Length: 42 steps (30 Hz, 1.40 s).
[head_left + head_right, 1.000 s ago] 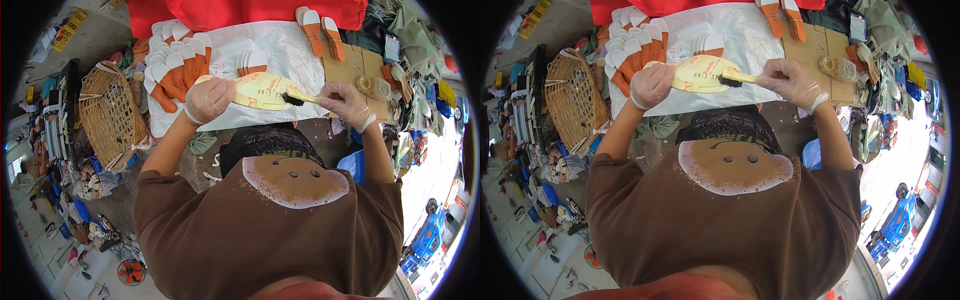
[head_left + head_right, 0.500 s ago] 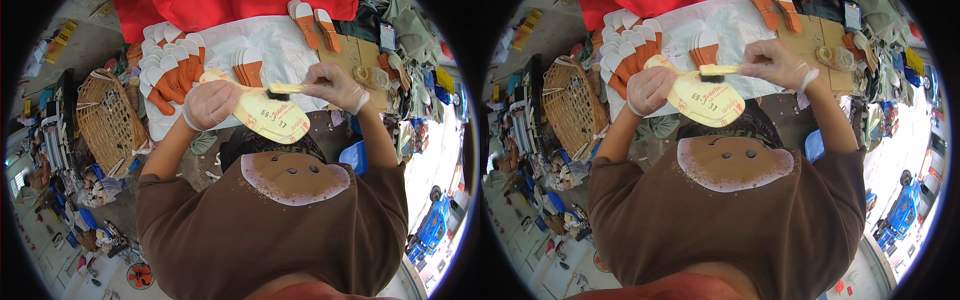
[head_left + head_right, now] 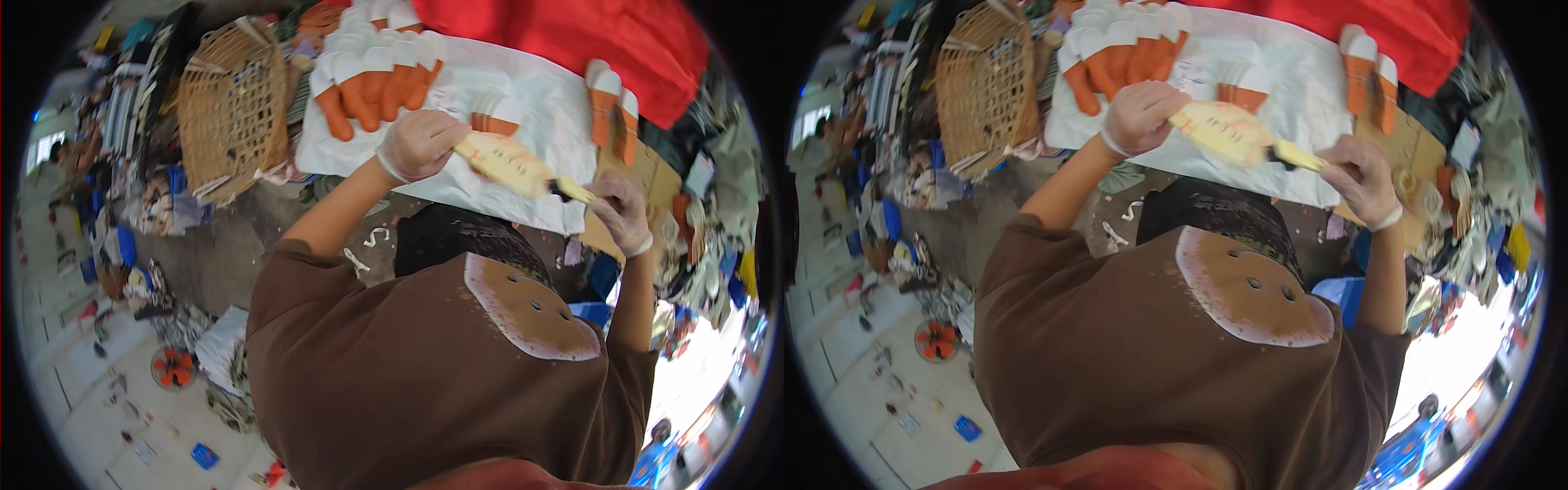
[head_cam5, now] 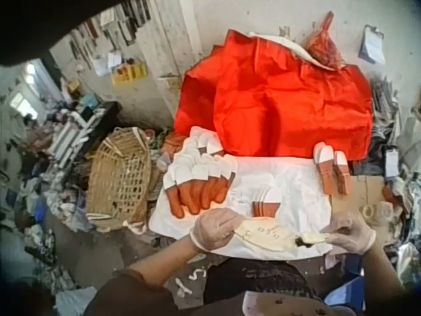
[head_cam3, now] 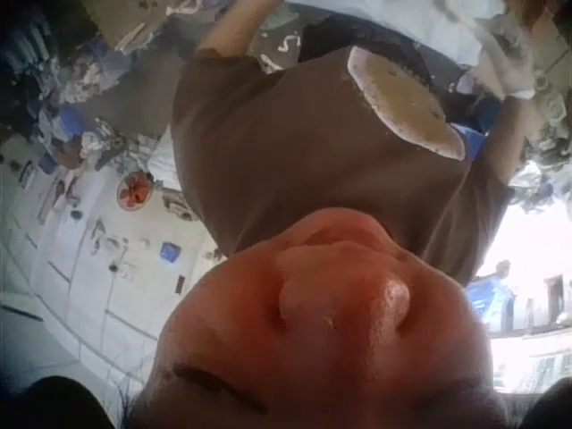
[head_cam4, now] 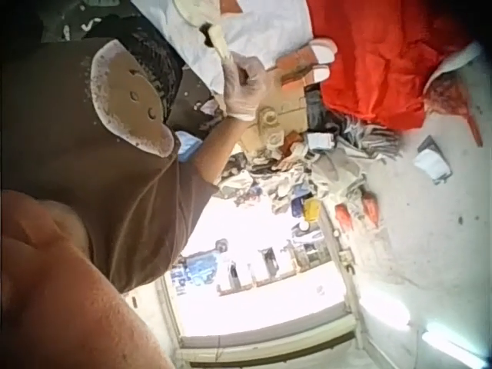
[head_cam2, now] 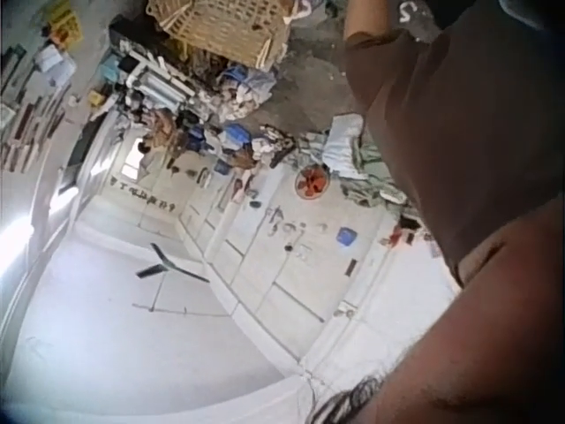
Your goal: The recorder is applying glue to the bottom of shoe uppers and the matching soles using a brush.
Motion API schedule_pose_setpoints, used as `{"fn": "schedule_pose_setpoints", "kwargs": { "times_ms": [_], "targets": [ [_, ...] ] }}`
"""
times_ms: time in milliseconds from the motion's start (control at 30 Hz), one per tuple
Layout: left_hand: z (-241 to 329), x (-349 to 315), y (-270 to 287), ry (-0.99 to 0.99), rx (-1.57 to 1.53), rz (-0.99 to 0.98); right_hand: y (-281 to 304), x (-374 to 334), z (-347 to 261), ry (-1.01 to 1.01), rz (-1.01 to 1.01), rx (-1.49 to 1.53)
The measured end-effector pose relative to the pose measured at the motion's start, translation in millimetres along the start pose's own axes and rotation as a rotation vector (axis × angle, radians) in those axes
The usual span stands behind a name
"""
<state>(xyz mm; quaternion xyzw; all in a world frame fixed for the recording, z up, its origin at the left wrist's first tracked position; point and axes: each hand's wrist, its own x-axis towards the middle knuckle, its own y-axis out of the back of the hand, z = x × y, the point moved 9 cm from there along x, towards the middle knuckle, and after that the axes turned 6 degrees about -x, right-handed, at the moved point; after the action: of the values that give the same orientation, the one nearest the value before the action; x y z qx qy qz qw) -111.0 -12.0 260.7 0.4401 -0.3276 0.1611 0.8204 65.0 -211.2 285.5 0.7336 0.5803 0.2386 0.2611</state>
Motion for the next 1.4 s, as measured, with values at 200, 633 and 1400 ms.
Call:
{"fn": "schedule_pose_setpoints", "kwargs": {
  "times_ms": [200, 633, 1400],
  "targets": [
    [-139.9, -159.3, 20.2, 1.031, 0.164, 0.187, -2.9, -18.6, 78.9, -0.396, 0.532, 0.341],
    [-302.2, -385.2, 45.9, 1.846, -0.082, 0.431, -31.5, 5.8, 93.1, -0.476, 0.367, 0.164],
    [-206.2, -173.9, -35.6, 0.864, 0.491, 0.212, 16.9, -95.2, 172.2, -0.765, 0.526, -0.112]
  ]
}}
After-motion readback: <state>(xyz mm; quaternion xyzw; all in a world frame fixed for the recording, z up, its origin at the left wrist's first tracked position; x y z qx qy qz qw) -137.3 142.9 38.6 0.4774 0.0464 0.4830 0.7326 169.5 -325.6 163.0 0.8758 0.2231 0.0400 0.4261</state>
